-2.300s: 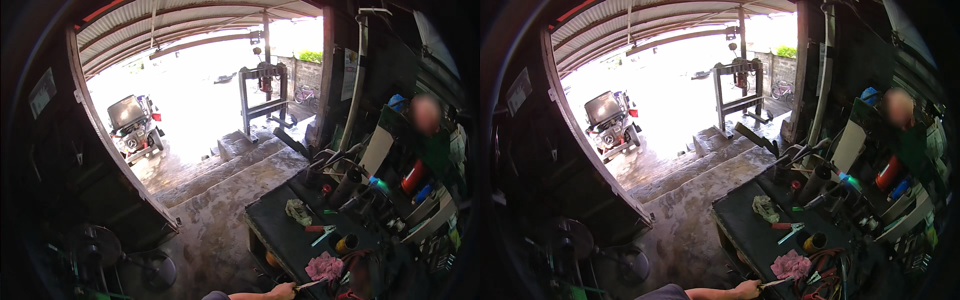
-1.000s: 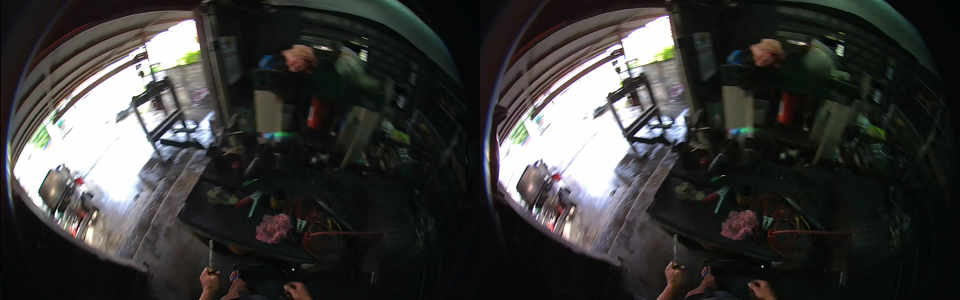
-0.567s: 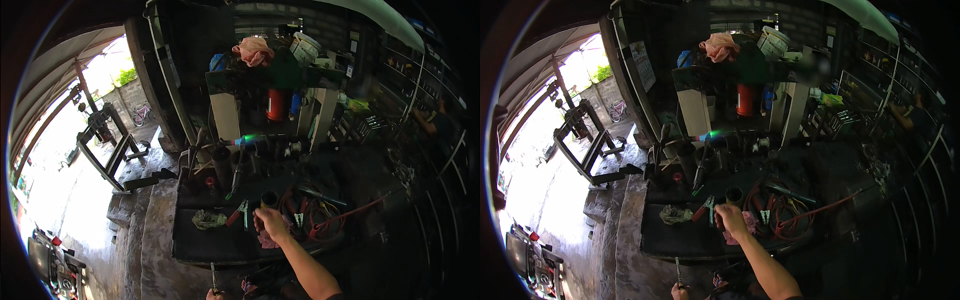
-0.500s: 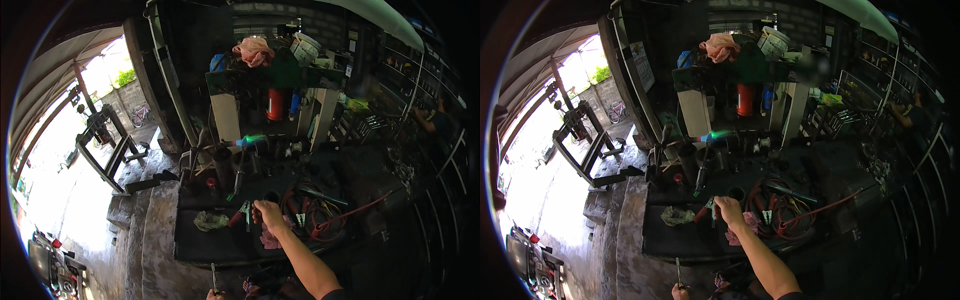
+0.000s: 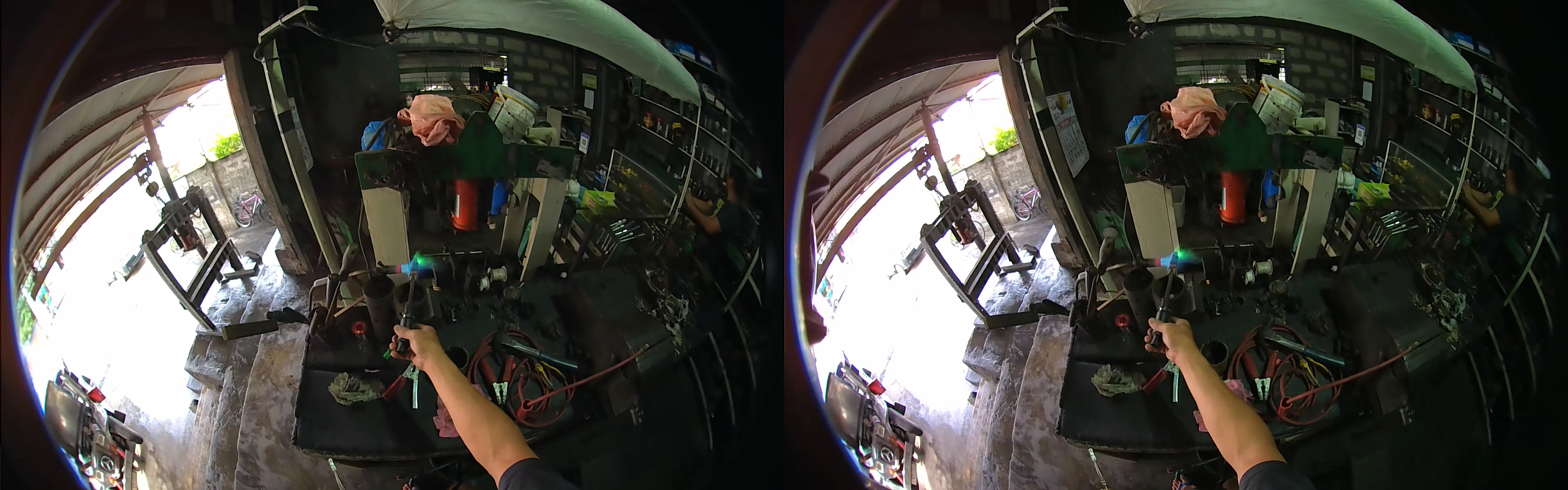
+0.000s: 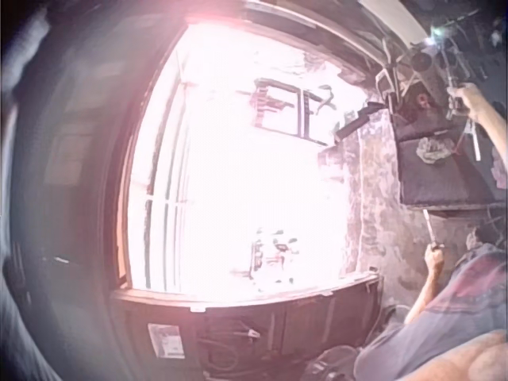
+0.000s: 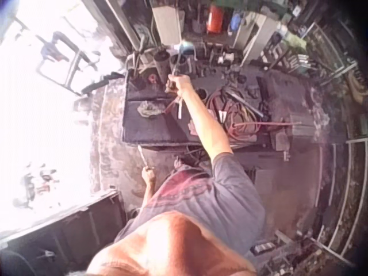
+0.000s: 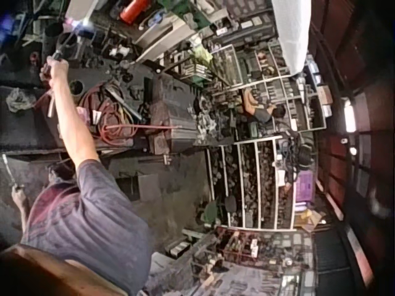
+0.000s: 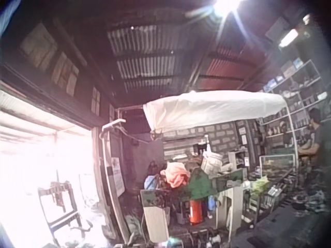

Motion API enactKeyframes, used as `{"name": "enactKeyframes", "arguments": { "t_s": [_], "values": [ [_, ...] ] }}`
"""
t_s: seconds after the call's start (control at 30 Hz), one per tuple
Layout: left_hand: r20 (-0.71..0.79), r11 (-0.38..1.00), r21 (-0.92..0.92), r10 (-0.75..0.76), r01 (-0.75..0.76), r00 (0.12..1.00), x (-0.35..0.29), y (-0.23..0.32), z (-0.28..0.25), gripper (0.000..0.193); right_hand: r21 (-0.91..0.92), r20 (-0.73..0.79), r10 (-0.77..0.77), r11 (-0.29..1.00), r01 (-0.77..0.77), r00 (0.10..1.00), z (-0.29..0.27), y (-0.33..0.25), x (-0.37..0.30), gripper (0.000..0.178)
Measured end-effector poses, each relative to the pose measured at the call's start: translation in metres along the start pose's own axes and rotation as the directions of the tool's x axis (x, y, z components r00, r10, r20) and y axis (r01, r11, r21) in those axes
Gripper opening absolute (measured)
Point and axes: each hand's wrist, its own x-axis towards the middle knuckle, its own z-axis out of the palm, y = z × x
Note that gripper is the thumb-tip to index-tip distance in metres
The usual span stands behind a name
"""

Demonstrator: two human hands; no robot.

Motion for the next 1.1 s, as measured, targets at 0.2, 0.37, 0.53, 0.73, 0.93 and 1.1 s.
{"name": "enactKeyframes", "arguments": {
  "t_s": [0.2,0.37,0.53,0.73,0.93,1.1],
  "values": [
    [-0.004,0.997,0.04,-0.065,0.065,0.998,-0.024,-0.025,0.019,0.012,0.025,0.149,0.027,0.999,-0.031,0.988,-0.064,-0.037,-0.008,0.018],
    [0.004,0.997,-0.025,-0.075,0.075,0.997,-0.039,-0.015,0.021,0.016,-0.703,-0.254,-0.301,0.71,0.038,0.919,-0.114,-0.067,0.012,0.029],
    [-0.031,0.998,-0.057,-0.031,0.029,0.999,-0.03,-0.002,0.029,0.008,-0.823,-0.317,-0.438,0.568,-0.015,0.841,-0.15,-0.056,0.027,0.034],
    [-0.06,0.99,-0.116,-0.092,0.084,0.994,-0.028,0.018,0.027,0.008,-0.686,-0.295,-0.449,0.714,0.14,0.844,-0.174,-0.033,0.052,0.013],
    [-0.105,0.998,0.035,-0.052,0.056,0.993,-0.046,0.019,0.018,0.011,-0.663,-0.269,-0.486,0.719,0.206,0.831,-0.185,-0.024,0.058,0.005],
    [-0.064,0.992,-0.02,-0.123,0.122,0.99,-0.055,0.008,0.021,0.012,-0.648,-0.255,-0.496,0.725,0.234,0.83,-0.185,-0.026,0.055,0.005]
  ]
}}
